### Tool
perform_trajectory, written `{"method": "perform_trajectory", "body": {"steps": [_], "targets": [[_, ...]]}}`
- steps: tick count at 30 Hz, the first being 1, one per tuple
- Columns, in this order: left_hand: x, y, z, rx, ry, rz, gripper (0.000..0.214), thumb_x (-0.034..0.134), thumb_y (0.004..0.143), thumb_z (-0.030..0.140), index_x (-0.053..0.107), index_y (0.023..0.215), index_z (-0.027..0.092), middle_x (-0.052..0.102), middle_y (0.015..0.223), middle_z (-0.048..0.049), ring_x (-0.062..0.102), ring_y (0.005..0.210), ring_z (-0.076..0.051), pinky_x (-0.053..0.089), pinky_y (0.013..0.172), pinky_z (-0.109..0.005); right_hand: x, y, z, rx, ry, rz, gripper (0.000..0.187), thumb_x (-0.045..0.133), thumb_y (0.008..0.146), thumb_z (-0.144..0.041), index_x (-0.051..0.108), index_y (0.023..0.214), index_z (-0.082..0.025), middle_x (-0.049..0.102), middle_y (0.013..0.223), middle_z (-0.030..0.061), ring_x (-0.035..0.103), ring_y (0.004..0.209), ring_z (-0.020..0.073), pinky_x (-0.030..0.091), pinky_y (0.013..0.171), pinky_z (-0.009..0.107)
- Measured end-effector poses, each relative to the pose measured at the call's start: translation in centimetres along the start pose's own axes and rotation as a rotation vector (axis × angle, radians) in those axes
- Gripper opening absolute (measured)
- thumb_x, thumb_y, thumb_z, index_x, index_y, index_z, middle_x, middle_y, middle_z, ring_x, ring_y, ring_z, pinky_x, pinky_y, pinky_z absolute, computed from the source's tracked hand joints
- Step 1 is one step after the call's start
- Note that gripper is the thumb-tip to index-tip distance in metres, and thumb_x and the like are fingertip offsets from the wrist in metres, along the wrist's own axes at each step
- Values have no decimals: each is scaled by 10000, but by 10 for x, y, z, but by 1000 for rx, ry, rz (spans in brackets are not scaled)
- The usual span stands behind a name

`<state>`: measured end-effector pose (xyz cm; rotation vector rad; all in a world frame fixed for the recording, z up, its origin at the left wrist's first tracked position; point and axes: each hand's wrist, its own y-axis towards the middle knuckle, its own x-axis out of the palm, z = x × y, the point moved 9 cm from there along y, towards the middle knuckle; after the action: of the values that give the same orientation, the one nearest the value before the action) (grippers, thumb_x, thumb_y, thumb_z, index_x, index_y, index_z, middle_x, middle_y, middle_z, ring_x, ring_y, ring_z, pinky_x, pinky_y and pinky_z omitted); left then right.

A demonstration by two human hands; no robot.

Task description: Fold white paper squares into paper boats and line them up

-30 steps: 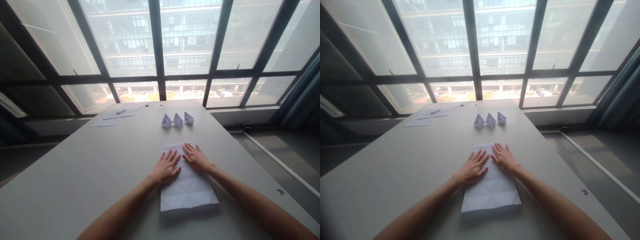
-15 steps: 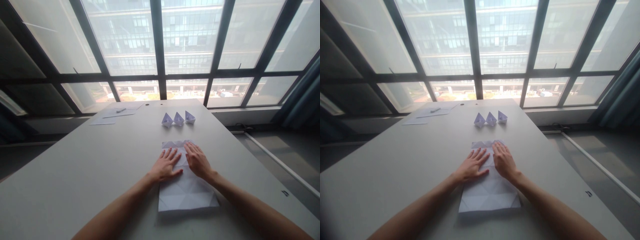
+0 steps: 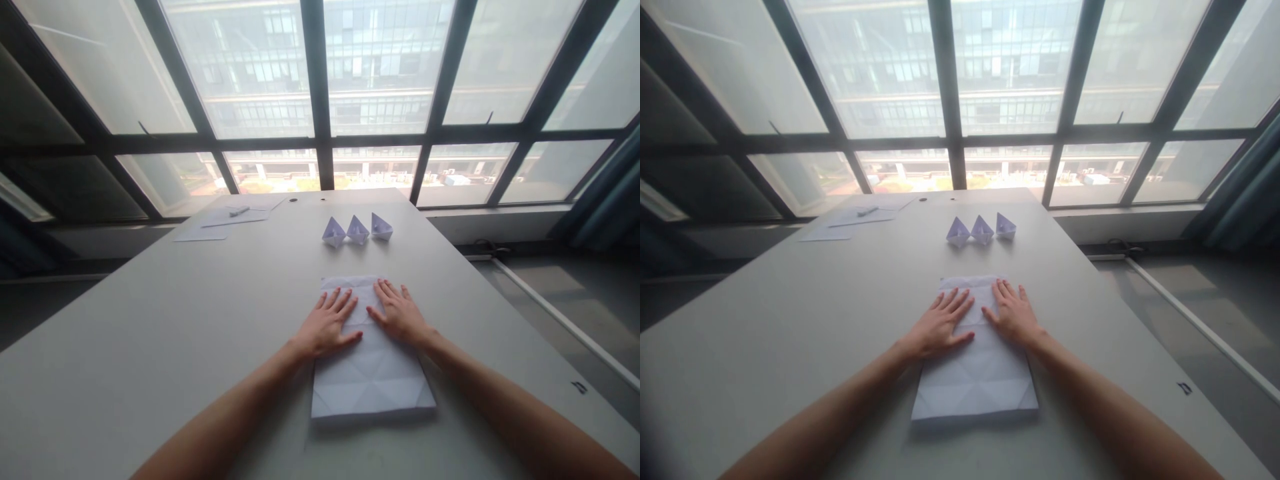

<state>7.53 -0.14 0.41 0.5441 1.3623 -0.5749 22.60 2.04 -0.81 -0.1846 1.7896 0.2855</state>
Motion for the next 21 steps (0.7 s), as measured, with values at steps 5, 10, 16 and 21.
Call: {"method": "perform_trajectory", "body": {"steps": [5,10,16,21], "targets": [[0,-1,1,3,-5,-7,820,295,916,744,182,1573,267,137,1641,-57,86,1509,-314,80,1200,-487,0,2,6,10,13,12,760,332,959,-592,260,1542,-109,234,1607,136,157,1496,256,38,1198,520],[-1,-1,1,-2,-3,-13,820,294,918,742,186,1572,260,139,1639,-64,77,1510,-308,77,1202,-484,0,2,11,54,12,27,737,294,978,-557,269,1536,-76,258,1595,159,175,1491,273,65,1198,522],[-2,0,1,0,-9,-3,820,317,916,737,182,1573,267,149,1637,-55,75,1512,-297,70,1205,-474,-28,-7,-5,-2,-15,225,605,279,1002,-352,268,1536,-66,232,1603,156,117,1504,254,79,1211,487],[0,0,-1,1,-10,21,800,320,930,716,164,1577,271,183,1631,-54,96,1510,-297,84,1206,-471,-6,-15,-48,-280,74,26,616,324,1001,-399,257,1549,-125,261,1599,110,189,1491,229,160,1211,451]]}}
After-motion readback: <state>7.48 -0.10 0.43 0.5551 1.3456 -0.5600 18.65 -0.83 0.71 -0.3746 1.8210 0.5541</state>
